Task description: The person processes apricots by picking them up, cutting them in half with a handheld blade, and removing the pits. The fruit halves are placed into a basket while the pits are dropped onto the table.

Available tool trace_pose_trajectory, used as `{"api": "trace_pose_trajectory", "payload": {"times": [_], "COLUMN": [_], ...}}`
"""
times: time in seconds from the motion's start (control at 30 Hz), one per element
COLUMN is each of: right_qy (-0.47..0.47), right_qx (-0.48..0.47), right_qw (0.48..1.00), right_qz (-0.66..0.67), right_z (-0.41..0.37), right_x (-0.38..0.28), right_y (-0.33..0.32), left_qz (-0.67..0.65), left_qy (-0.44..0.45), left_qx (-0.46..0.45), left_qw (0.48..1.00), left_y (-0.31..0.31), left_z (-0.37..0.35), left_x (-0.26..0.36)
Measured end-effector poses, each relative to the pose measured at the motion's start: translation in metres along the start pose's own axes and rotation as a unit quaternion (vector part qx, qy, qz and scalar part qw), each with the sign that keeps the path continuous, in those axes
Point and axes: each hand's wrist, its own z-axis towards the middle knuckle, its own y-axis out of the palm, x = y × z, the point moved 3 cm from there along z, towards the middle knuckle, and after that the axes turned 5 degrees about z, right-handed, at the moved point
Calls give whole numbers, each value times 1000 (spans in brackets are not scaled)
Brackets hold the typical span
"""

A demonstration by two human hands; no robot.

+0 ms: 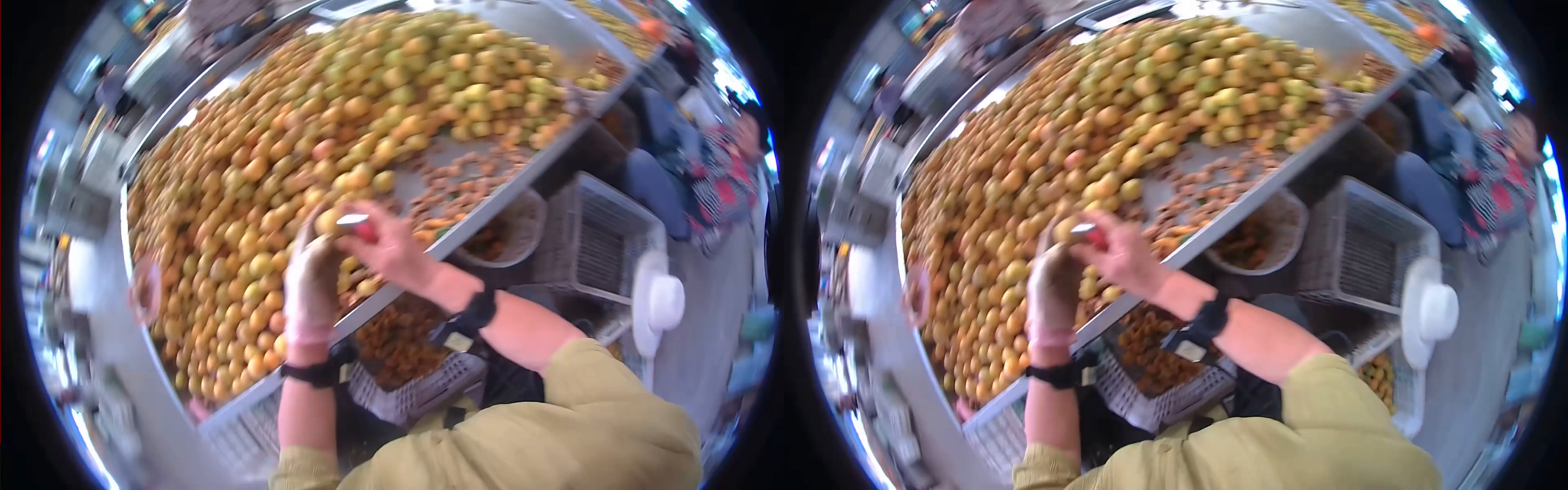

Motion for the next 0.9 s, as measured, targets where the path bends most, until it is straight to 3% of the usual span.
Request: {"api": "trace_pose_trajectory", "payload": {"times": [0.03,0.07,0.13,0.2,0.27,0.33,0.37,0.5,0.6,0.67,0.9], "right_qy": [-11,-46,-5,10,24,13,58,110,137,130,131], "right_qx": [13,17,5,-34,-74,-82,-78,-154,-186,-194,-213], "right_qw": [1000,998,995,997,996,995,993,982,972,972,960], "right_qz": [5,-35,-97,-74,-53,52,68,8,-29,-41,-125], "right_z": [-4,-5,-10,-14,-16,-17,-18,-11,-12,-14,-16], "right_x": [7,2,-11,-13,-13,-15,-6,-3,-4,-4,-7], "right_y": [2,4,13,19,27,33,31,26,27,28,31], "left_qz": [-54,-13,-57,-45,-118,-117,-142,-106,-48,41,141], "left_qy": [17,33,4,-18,-42,19,36,44,98,120,183], "left_qx": [-25,-6,50,88,169,219,228,272,315,317,344], "left_qw": [998,999,997,995,978,968,963,955,943,940,910], "left_y": [3,2,8,2,-11,-31,-38,-43,-52,-47,-53], "left_z": [-1,-3,-3,-3,-1,10,11,2,1,-6,-4], "left_x": [-2,-6,-8,-8,-10,-15,-16,10,20,31,32]}}
